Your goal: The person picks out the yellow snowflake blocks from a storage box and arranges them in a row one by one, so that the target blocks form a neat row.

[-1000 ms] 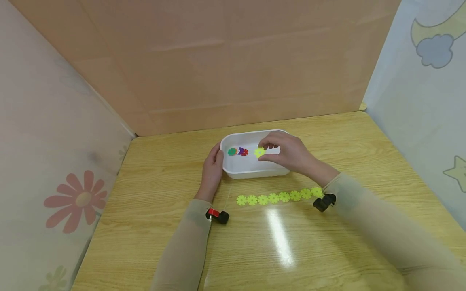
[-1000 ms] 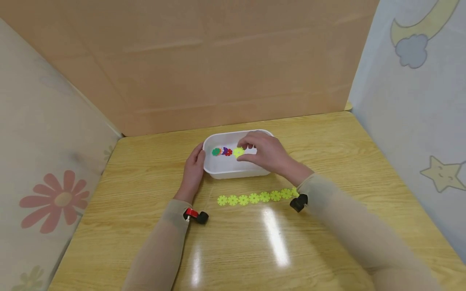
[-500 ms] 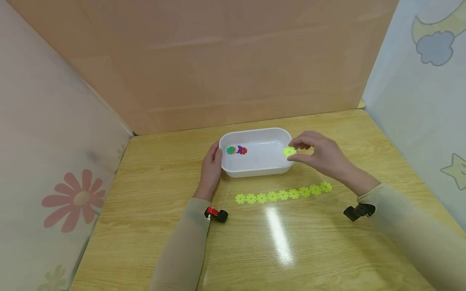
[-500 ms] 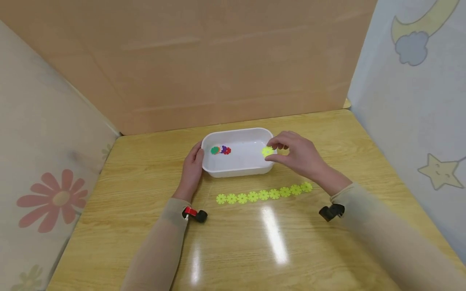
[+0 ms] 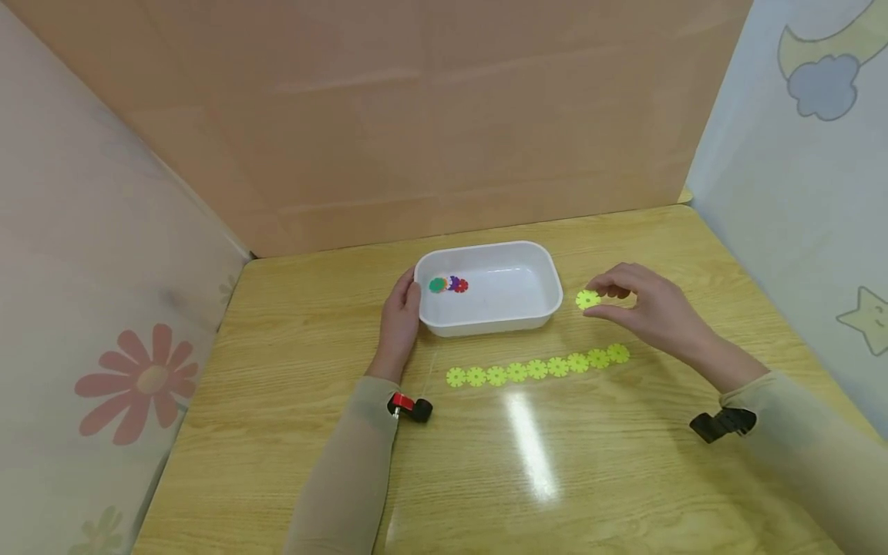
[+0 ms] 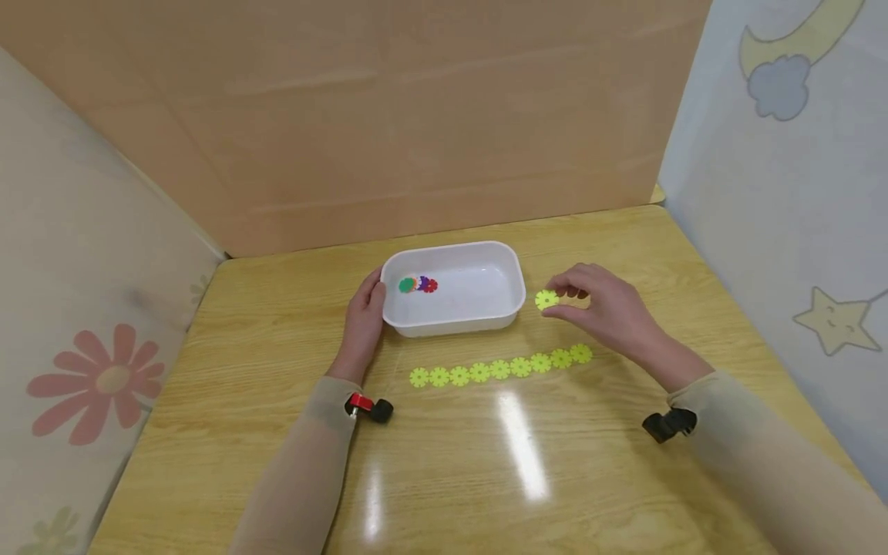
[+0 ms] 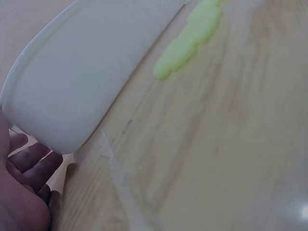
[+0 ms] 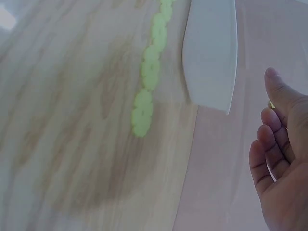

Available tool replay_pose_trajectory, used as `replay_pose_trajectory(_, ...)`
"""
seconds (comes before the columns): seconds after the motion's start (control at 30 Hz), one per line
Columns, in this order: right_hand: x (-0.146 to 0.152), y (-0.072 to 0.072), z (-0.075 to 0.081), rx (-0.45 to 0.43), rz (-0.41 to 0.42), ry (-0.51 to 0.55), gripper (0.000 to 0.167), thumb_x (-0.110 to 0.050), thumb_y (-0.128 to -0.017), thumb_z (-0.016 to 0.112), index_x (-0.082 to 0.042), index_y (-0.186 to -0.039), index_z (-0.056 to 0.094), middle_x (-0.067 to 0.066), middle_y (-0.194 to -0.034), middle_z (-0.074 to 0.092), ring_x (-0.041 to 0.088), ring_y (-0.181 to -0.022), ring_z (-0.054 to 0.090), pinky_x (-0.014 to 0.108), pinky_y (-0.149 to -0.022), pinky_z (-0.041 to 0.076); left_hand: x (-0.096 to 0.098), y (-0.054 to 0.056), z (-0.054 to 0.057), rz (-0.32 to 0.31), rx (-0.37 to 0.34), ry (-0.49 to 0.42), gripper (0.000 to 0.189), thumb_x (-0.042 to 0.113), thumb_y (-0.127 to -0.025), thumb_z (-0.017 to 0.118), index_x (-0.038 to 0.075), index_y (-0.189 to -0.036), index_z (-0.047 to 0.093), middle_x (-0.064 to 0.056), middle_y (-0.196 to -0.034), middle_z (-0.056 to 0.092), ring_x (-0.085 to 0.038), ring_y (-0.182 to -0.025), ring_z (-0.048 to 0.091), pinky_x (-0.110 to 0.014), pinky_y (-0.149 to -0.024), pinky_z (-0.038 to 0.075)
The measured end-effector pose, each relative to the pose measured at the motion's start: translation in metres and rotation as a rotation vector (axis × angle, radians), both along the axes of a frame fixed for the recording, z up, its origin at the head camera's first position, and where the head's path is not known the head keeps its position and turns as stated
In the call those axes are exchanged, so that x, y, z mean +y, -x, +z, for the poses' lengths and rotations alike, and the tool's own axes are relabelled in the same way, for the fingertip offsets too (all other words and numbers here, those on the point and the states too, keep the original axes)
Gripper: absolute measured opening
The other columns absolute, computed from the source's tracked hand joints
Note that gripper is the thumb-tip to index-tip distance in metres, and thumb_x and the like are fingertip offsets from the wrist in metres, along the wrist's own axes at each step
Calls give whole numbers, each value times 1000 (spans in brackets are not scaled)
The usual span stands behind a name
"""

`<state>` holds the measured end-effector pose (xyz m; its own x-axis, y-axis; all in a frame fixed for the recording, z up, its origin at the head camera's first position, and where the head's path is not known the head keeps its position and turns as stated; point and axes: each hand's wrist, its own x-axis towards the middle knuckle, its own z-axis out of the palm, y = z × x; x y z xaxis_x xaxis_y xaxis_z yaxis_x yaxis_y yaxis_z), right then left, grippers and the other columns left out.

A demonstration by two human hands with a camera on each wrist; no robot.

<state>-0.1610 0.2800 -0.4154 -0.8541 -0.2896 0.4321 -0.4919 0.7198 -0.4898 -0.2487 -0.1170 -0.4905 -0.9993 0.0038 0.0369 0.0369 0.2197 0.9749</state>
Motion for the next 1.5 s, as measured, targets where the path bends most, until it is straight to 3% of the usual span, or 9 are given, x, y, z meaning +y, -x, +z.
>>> replay_pose_trajectory(0.6,59,-32,-38,-133,-115,-52,32,-5,-87,94,-9,-117,83,-1,-105,73,14,-91,59,19,-80,47,-1,0,2,-1,7,17,51,46,-118,43,30,-166,52,10,-165,53,-15,-157,42,-42,-130,36)
replay_pose_trajectory(0.87,73,-36,-49,-135,-103,-59,34,-1,-85,94,-7,-116,83,-1,-103,72,8,-88,60,13,-77,48,-1,1,1,2,21,9,50,44,-118,44,29,-165,54,9,-164,55,-15,-156,43,-41,-130,36)
replay_pose_trajectory(1.03,78,-38,-54,-189,-104,-80,31,-6,-88,93,-9,-118,83,-3,-102,71,3,-88,59,14,-76,48,0,0,2,0,21,6,50,44,-118,44,29,-164,54,9,-164,55,-14,-156,44,-41,-129,36)
replay_pose_trajectory(1.2,82,-40,-55,-262,-88,-65,28,-12,-93,91,-14,-120,83,-4,-104,72,4,-88,59,14,-76,47,-1,0,2,-3,15,9,50,44,-118,44,29,-165,54,9,-164,54,-14,-156,43,-41,-129,36)
replay_pose_trajectory(1.5,85,-39,-59,-295,-42,-80,30,-10,-92,90,-14,-121,83,-5,-104,69,6,-85,56,20,-71,46,0,-1,3,4,-8,22,51,45,-118,43,29,-166,52,10,-166,52,-15,-158,42,-42,-130,36)
